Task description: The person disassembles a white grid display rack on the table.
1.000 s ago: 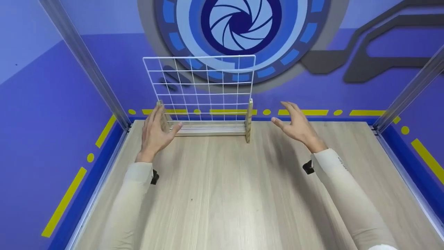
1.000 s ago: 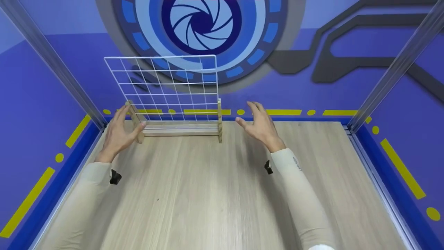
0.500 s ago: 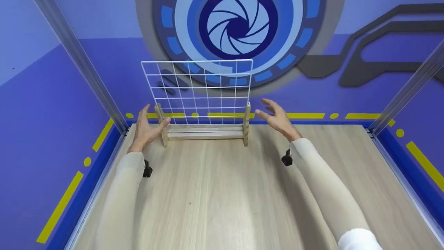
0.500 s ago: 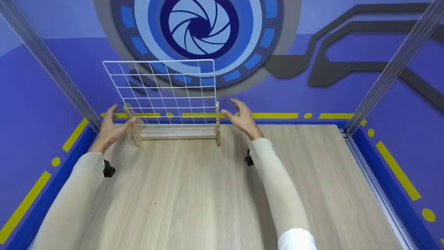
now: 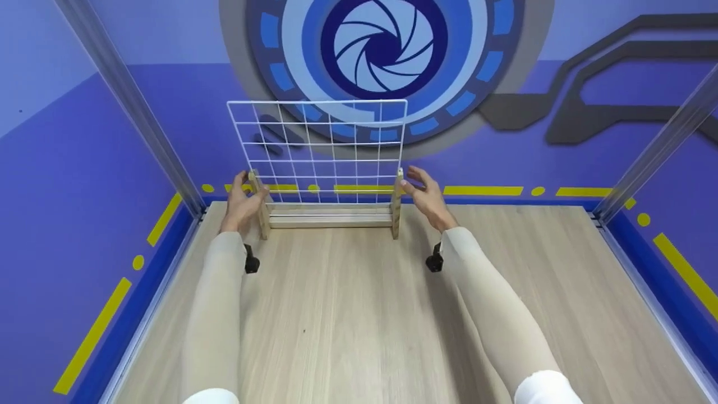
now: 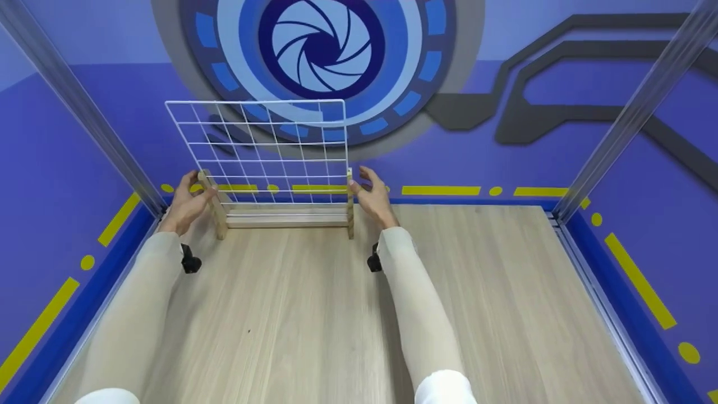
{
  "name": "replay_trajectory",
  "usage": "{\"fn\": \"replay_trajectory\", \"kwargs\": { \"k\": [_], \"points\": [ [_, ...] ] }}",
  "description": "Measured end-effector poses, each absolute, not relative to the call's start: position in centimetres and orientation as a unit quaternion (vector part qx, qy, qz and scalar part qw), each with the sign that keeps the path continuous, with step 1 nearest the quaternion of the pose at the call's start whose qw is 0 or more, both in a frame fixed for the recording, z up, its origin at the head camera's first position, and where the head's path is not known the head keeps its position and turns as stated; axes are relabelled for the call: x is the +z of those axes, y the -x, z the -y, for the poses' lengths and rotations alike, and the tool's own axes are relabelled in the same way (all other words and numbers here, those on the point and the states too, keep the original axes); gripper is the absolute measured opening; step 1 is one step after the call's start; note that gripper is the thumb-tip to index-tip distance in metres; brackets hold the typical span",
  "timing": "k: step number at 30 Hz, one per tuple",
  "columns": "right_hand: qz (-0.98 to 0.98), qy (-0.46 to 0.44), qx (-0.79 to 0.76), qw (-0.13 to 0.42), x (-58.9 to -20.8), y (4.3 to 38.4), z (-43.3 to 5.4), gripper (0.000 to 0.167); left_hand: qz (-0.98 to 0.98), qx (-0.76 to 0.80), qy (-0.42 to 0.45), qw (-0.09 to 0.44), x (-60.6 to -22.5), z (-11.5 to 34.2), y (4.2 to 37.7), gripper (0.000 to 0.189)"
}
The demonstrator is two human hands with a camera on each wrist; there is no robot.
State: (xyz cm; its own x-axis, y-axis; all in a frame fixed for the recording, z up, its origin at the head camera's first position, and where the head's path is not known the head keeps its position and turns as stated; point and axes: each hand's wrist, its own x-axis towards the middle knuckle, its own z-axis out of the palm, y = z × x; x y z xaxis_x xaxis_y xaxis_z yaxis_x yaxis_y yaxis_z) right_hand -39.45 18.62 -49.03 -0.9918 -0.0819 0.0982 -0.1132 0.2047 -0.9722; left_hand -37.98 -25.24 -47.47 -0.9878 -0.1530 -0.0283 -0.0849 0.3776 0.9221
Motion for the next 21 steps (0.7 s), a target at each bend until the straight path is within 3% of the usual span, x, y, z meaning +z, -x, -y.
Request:
{"fn": "replay_trajectory", "kwargs": {
  "k": [6, 21],
  "points": [
    [0.768, -0.065, 0.637, 0.008, -48.9, 39.5, -17.8, 0.062, 0.833, -0.548, -0.076, 0.017, -46.8, 24.6, 38.7, 0.071],
    [0.768, -0.081, 0.634, 0.044, -48.7, 39.4, -16.9, 0.048, 0.843, -0.530, -0.072, 0.059, -47.4, 24.8, 38.8, 0.059]
  ]
}}
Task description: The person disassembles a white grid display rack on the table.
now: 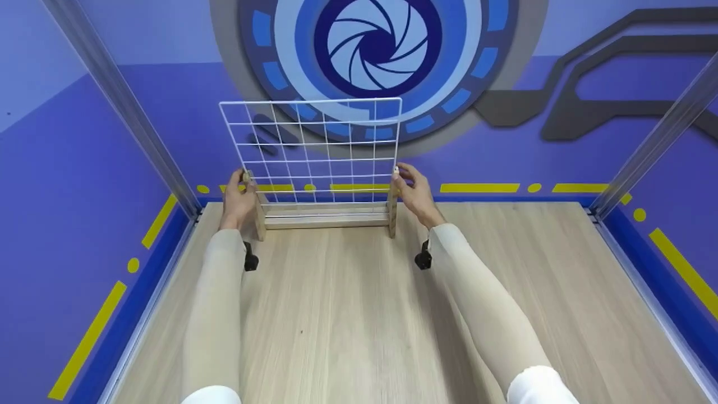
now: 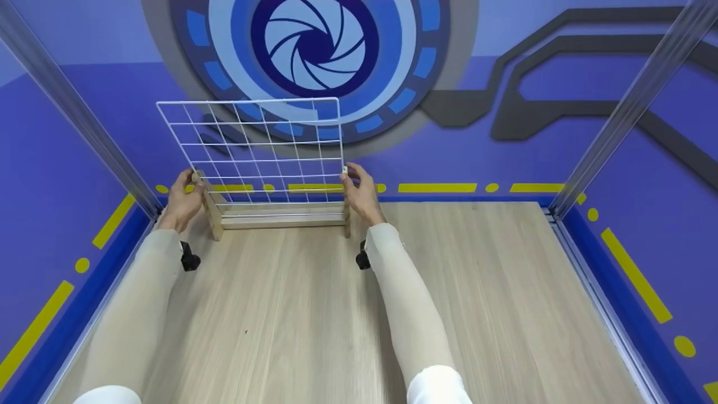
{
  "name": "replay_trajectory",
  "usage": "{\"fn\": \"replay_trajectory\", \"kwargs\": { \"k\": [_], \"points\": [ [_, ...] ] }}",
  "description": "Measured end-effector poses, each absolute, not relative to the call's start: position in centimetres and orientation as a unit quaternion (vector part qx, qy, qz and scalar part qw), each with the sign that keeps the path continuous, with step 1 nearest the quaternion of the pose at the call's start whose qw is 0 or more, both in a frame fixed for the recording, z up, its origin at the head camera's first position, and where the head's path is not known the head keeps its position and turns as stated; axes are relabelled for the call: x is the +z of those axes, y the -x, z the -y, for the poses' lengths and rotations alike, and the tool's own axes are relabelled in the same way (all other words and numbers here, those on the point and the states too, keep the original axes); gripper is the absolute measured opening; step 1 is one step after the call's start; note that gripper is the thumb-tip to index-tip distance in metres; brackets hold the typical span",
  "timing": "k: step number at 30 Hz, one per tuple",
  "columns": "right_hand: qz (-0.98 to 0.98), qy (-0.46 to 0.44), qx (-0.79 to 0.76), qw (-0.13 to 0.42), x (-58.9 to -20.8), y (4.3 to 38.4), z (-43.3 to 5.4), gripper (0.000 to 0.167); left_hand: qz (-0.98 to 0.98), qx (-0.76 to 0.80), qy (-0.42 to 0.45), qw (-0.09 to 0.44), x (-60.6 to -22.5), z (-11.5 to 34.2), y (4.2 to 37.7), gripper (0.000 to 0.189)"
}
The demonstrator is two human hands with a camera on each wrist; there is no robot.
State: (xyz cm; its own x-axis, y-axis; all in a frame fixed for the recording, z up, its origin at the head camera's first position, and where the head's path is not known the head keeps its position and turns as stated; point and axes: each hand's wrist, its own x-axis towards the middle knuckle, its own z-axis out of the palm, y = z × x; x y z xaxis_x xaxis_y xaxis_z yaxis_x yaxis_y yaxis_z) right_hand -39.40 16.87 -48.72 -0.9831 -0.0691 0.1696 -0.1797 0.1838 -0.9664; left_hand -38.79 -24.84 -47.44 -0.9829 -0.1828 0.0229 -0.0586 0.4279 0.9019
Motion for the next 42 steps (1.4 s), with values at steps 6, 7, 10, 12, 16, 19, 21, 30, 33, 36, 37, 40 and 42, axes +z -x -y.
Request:
{"fn": "replay_trajectory", "kwargs": {
  "k": [6, 7, 10, 12, 16, 19, 21, 30, 33, 36, 37, 40, 42],
  "points": [
    [0.765, -0.066, 0.640, 0.043, -48.6, 39.3, -16.7, 0.047, 0.838, -0.535, -0.071, 0.086, -48.3, 25.0, 38.5, 0.055],
    [0.766, -0.063, 0.638, 0.043, -48.6, 39.3, -16.6, 0.046, 0.837, -0.536, -0.070, 0.089, -48.4, 25.0, 38.4, 0.054],
    [0.776, -0.055, 0.627, 0.042, -48.6, 39.2, -16.3, 0.046, 0.841, -0.527, -0.069, 0.105, -48.8, 25.2, 37.9, 0.054],
    [0.779, -0.052, 0.624, 0.041, -48.5, 39.2, -16.1, 0.046, 0.844, -0.518, -0.070, 0.117, -49.1, 25.2, 37.5, 0.053],
    [0.780, -0.047, 0.623, 0.035, -48.3, 39.1, -15.5, 0.046, 0.852, -0.499, -0.065, 0.142, -49.6, 25.8, 36.4, 0.052],
    [0.777, -0.042, 0.627, 0.031, -48.3, 39.1, -15.4, 0.047, 0.855, -0.491, -0.051, 0.161, -49.8, 26.0, 35.9, 0.051],
    [0.776, -0.041, 0.628, 0.028, -48.3, 39.2, -15.4, 0.048, 0.855, -0.488, -0.042, 0.169, -49.9, 26.1, 35.6, 0.050],
    [0.790, -0.041, 0.611, 0.020, -48.8, 39.4, -15.4, 0.054, 0.857, -0.480, -0.023, 0.189, -50.9, 26.6, 34.4, 0.049],
    [0.791, -0.040, 0.610, 0.013, -48.9, 39.2, -15.5, 0.055, 0.854, -0.485, -0.018, 0.188, -51.2, 26.6, 33.5, 0.049],
    [0.791, -0.038, 0.611, 0.007, -49.0, 39.0, -15.5, 0.055, 0.852, -0.489, -0.013, 0.188, -51.6, 26.7, 32.5, 0.049],
    [0.790, -0.038, 0.611, 0.005, -49.0, 39.0, -15.5, 0.055, 0.851, -0.490, -0.011, 0.190, -51.7, 26.7, 32.1, 0.050],
    [0.789, -0.038, 0.613, -0.003, -48.8, 38.8, -15.4, 0.056, 0.854, -0.480, -0.006, 0.203, -51.6, 26.8, 31.3, 0.049],
    [0.791, -0.038, 0.611, -0.006, -48.7, 38.8, -15.5, 0.056, 0.856, -0.472, 0.003, 0.211, -51.5, 26.8, 31.0, 0.049]
  ]
}}
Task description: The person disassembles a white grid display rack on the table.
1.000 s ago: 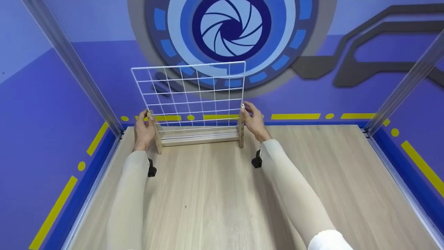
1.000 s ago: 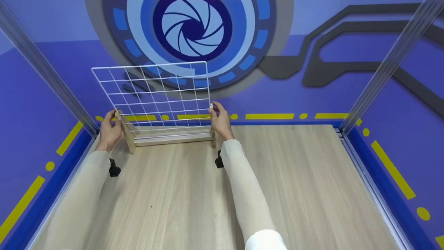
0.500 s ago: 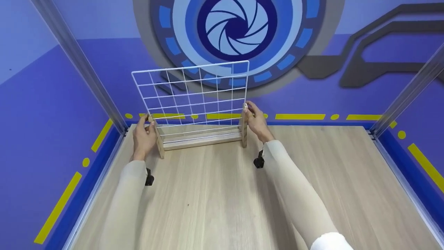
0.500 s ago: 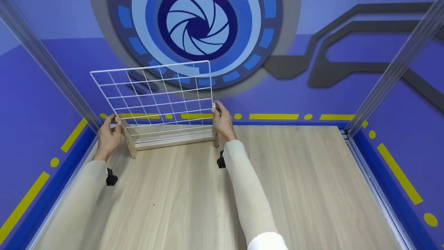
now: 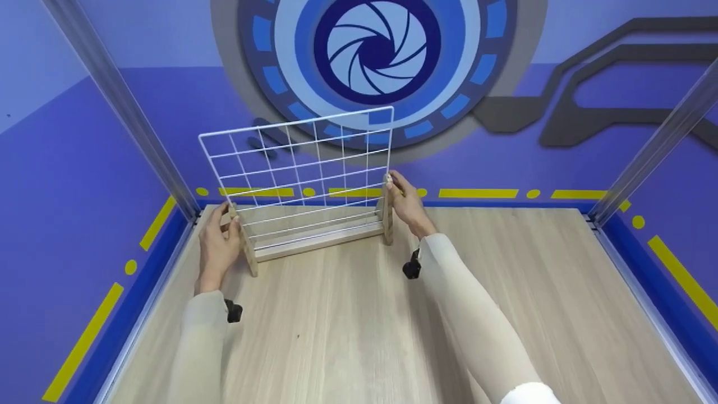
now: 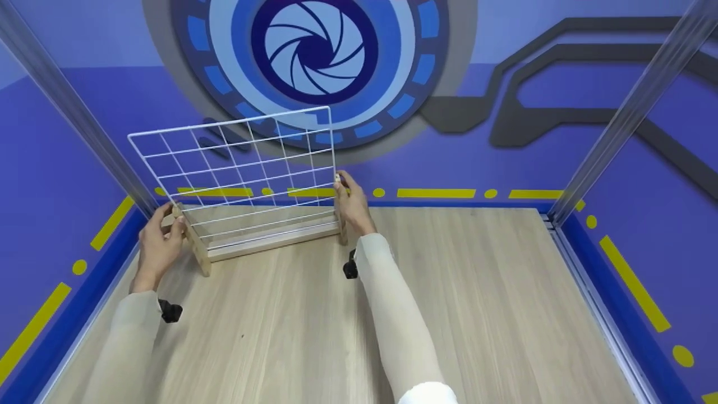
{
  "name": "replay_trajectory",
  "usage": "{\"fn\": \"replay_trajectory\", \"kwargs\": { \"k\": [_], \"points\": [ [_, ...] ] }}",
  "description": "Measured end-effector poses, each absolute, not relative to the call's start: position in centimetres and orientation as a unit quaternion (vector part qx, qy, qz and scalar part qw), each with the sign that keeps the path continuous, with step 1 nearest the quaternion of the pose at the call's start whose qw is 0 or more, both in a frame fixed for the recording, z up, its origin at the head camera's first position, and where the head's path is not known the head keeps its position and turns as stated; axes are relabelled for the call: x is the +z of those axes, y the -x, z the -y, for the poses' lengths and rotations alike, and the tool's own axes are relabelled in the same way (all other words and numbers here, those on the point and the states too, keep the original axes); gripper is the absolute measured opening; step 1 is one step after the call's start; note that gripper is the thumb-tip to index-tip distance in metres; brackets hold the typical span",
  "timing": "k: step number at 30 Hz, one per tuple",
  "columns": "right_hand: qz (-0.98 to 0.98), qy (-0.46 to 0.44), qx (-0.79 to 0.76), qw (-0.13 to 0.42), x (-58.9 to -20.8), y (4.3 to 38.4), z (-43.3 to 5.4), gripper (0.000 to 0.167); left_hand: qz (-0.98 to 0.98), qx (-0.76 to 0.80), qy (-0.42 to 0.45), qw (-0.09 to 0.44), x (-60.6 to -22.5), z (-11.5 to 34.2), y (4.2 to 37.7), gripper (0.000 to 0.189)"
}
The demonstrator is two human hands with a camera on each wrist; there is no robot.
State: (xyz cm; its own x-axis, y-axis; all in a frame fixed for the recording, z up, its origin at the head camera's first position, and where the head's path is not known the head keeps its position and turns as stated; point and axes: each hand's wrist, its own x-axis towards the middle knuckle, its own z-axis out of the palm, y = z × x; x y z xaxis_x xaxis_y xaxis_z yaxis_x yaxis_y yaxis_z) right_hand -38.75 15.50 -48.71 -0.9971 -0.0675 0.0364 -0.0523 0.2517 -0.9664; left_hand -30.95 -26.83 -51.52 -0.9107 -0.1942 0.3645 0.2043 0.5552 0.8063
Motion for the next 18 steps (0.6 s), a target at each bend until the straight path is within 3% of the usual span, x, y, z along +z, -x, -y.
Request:
{"fn": "replay_trajectory", "kwargs": {
  "k": [18],
  "points": [
    [-0.783, 0.061, -0.619, 0.025, -48.5, 39.0, -14.3, 0.053, 0.853, -0.465, 0.028, 0.234, -52.2, 27.4, 26.6, 0.047]
  ]
}}
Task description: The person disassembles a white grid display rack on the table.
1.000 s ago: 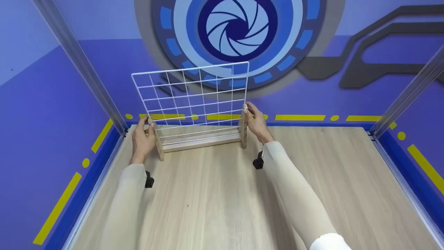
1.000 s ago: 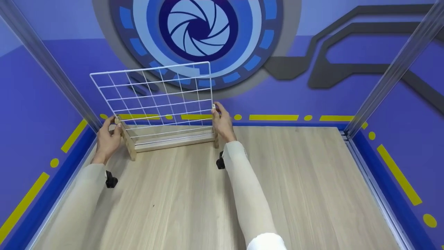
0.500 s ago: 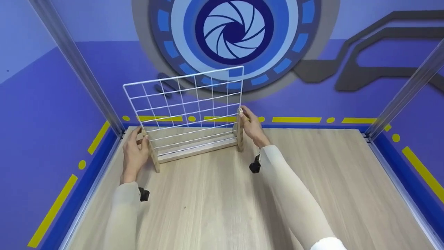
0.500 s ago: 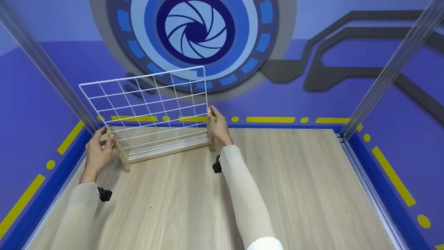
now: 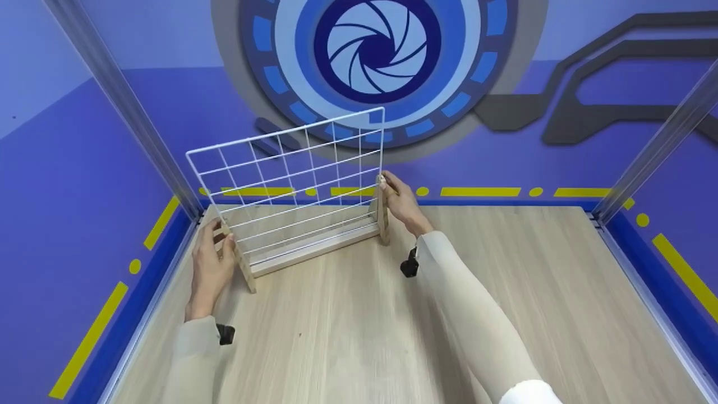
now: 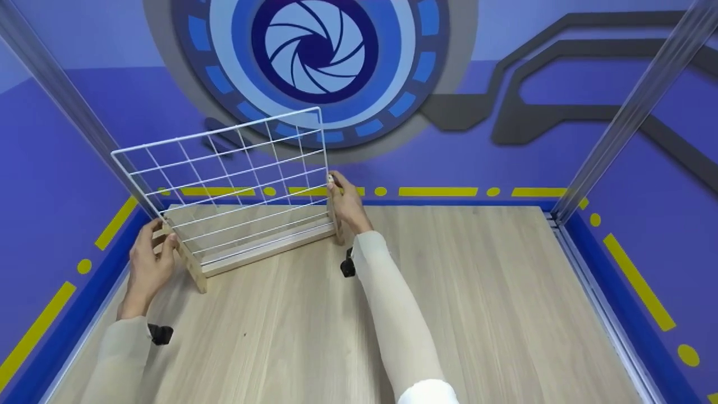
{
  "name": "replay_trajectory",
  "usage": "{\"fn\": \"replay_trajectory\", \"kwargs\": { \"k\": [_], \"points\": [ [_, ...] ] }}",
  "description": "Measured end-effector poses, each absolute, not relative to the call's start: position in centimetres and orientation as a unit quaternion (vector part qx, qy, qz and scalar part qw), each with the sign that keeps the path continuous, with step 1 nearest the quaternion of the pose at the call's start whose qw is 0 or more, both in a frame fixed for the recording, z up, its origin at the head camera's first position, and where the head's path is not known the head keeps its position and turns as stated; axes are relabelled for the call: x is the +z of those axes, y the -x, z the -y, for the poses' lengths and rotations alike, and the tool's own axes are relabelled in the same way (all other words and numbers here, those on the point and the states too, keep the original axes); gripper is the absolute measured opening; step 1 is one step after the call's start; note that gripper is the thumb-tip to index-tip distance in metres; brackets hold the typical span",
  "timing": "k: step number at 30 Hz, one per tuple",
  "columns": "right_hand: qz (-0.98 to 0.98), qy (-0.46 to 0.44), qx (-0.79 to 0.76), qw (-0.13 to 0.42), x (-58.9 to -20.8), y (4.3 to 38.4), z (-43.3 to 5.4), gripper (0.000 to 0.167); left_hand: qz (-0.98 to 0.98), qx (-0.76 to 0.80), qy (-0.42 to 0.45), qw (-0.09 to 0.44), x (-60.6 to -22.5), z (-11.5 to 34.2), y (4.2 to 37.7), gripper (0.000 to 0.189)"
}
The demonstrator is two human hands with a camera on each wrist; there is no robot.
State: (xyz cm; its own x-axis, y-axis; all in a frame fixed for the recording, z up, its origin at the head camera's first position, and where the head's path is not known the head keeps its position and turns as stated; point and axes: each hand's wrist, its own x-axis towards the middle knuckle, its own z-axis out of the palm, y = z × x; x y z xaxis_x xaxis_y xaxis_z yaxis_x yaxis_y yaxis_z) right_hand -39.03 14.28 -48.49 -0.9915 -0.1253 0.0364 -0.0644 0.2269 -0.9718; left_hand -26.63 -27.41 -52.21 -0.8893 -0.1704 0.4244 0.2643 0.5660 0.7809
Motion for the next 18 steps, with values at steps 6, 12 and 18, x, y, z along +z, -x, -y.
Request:
{"fn": "replay_trajectory", "kwargs": {
  "k": [6, 12, 18],
  "points": [
    [-0.775, 0.052, -0.628, 0.043, -48.3, 39.2, -13.1, 0.052, 0.845, -0.484, 0.046, 0.224, -52.9, 27.8, 25.2, 0.047],
    [-0.762, 0.063, -0.642, 0.059, -48.5, 39.2, -11.9, 0.051, 0.828, -0.507, 0.042, 0.235, -53.2, 28.6, 23.9, 0.044],
    [-0.758, 0.063, -0.646, 0.064, -48.5, 39.4, -11.0, 0.052, 0.815, -0.521, 0.048, 0.249, -53.3, 29.1, 22.9, 0.043]
  ]
}}
